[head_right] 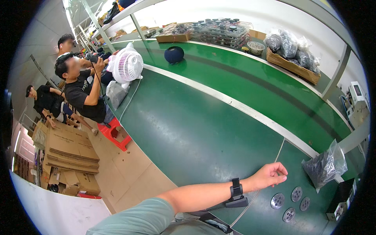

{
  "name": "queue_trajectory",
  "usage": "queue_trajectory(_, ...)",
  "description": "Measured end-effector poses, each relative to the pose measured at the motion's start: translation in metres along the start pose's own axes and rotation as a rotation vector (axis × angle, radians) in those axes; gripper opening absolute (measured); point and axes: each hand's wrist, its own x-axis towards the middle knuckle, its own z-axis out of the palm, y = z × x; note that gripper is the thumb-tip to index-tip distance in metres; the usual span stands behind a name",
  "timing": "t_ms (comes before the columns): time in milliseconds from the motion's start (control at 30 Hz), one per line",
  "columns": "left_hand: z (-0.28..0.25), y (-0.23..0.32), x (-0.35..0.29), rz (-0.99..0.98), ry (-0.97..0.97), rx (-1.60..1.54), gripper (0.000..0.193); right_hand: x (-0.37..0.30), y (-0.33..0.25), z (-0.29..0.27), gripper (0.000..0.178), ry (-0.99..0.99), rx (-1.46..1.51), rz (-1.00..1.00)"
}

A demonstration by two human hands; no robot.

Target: The person is assembling electronic components, specifically attaching plastic discs to a blue spherical device.

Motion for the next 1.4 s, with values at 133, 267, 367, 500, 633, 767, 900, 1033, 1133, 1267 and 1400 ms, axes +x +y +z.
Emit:
queue_trajectory(133,-0.001,-0.002,0.0,0.007,0.008,0.011,0.025,0.004,0.002,-0.002,0.03,-0.005,-0.01,0.007)
queue_trajectory(267,-0.003,-0.002,0.0,-0.005,0.023,0.017,0.025,0.005,0.007,-0.004,0.03,-0.01,-0.014,0.026)
queue_trajectory(367,-0.002,-0.002,0.0,-0.017,0.031,0.006,0.024,0.005,0.013,-0.004,0.029,-0.018,-0.012,0.043)
queue_trajectory(500,-0.003,-0.002,0.0,-0.031,0.019,0.0,0.024,0.004,0.021,-0.004,0.03,-0.02,-0.008,0.078)
queue_trajectory(633,-0.004,0.004,-0.007,-0.015,0.058,0.079,0.028,-0.007,0.044,-0.005,0.03,-0.012,0.062,0.111)
queue_trajectory(767,0.0,0.01,-0.015,-0.004,0.103,0.164,0.023,-0.012,0.093,0.006,0.031,-0.119,0.154,0.189)
queue_trajectory(900,0.001,0.019,-0.006,-0.038,0.116,0.045,0.021,-0.02,0.146,0.023,0.032,-0.274,0.201,0.22)
queue_trajectory(1033,0.004,0.013,-0.004,-0.055,0.072,0.011,0.017,-0.037,0.185,0.042,0.033,-0.421,0.218,0.29)
queue_trajectory(1133,0.004,0.011,-0.004,-0.035,0.09,-0.012,0.016,-0.04,0.201,0.05,0.034,-0.529,0.204,0.348)
queue_trajectory(1267,0.005,0.013,-0.006,-0.045,0.079,-0.003,0.016,-0.035,0.215,0.05,0.035,-0.681,0.131,0.407)
queue_trajectory(1400,0.005,0.013,-0.005,-0.047,0.072,0.0,0.015,-0.027,0.194,0.026,0.037,-0.831,-0.027,0.391)
